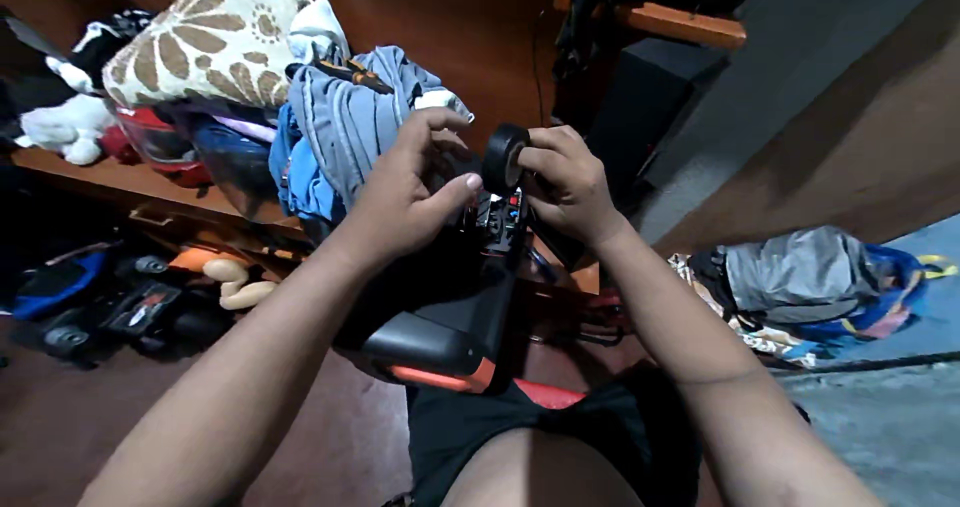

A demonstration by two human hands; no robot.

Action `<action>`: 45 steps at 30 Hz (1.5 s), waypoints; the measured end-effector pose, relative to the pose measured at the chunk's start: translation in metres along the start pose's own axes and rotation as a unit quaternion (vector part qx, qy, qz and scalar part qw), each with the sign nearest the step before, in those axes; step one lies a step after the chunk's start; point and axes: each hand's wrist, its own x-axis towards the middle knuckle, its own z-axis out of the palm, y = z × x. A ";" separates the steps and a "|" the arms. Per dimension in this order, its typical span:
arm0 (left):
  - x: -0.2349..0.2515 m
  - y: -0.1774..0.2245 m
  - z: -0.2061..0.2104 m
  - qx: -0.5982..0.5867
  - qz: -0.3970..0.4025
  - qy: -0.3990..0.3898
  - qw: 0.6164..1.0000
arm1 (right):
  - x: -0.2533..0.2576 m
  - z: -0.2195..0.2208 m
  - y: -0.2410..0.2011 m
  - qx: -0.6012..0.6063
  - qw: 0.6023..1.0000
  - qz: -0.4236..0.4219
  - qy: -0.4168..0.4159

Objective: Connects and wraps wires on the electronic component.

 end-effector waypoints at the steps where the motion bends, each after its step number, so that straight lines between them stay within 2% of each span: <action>1: 0.002 0.005 0.004 -0.028 0.011 -0.001 1.000 | -0.001 0.000 -0.002 -0.010 1.000 -0.008 0.002; 4: 0.003 0.014 0.015 -0.057 -0.017 -0.002 0.998 | -0.001 -0.001 -0.010 -0.057 0.998 -0.036 -0.003; 6: 0.001 0.012 0.022 -0.063 -0.005 0.014 0.998 | -0.001 -0.007 -0.025 -0.065 0.997 -0.014 -0.031; 9: -0.004 0.004 0.028 -0.075 0.040 0.045 0.995 | -0.003 -0.013 -0.032 -0.015 0.998 0.030 -0.048; 11: -0.005 0.001 0.030 -0.132 0.042 0.056 0.989 | -0.006 -0.010 -0.025 0.033 0.998 0.023 -0.039; 16: -0.004 0.003 0.032 -0.305 -0.093 0.068 0.945 | -0.004 -0.011 -0.027 0.057 0.994 0.062 -0.074; 21: -0.009 0.000 0.034 -0.197 -0.009 0.060 0.978 | -0.005 -0.005 -0.025 0.134 0.987 0.074 -0.047; 25: -0.011 -0.006 0.037 -0.080 0.083 0.076 0.990 | -0.009 -0.005 -0.031 0.319 0.941 0.112 0.005; 28: -0.010 -0.005 0.037 -0.047 0.116 0.076 0.989 | -0.010 -0.006 -0.036 0.363 0.921 0.136 0.043; 35: -0.010 -0.007 0.039 -0.046 0.136 0.071 0.987 | -0.020 -0.007 -0.035 0.274 0.952 0.128 0.035; 41: -0.011 -0.013 0.042 -0.063 0.134 0.048 0.988 | -0.023 -0.008 -0.044 0.266 0.950 0.156 0.043; 45: -0.012 -0.010 0.042 -0.038 0.126 0.039 0.991 | -0.021 -0.013 -0.050 0.219 0.963 0.148 0.046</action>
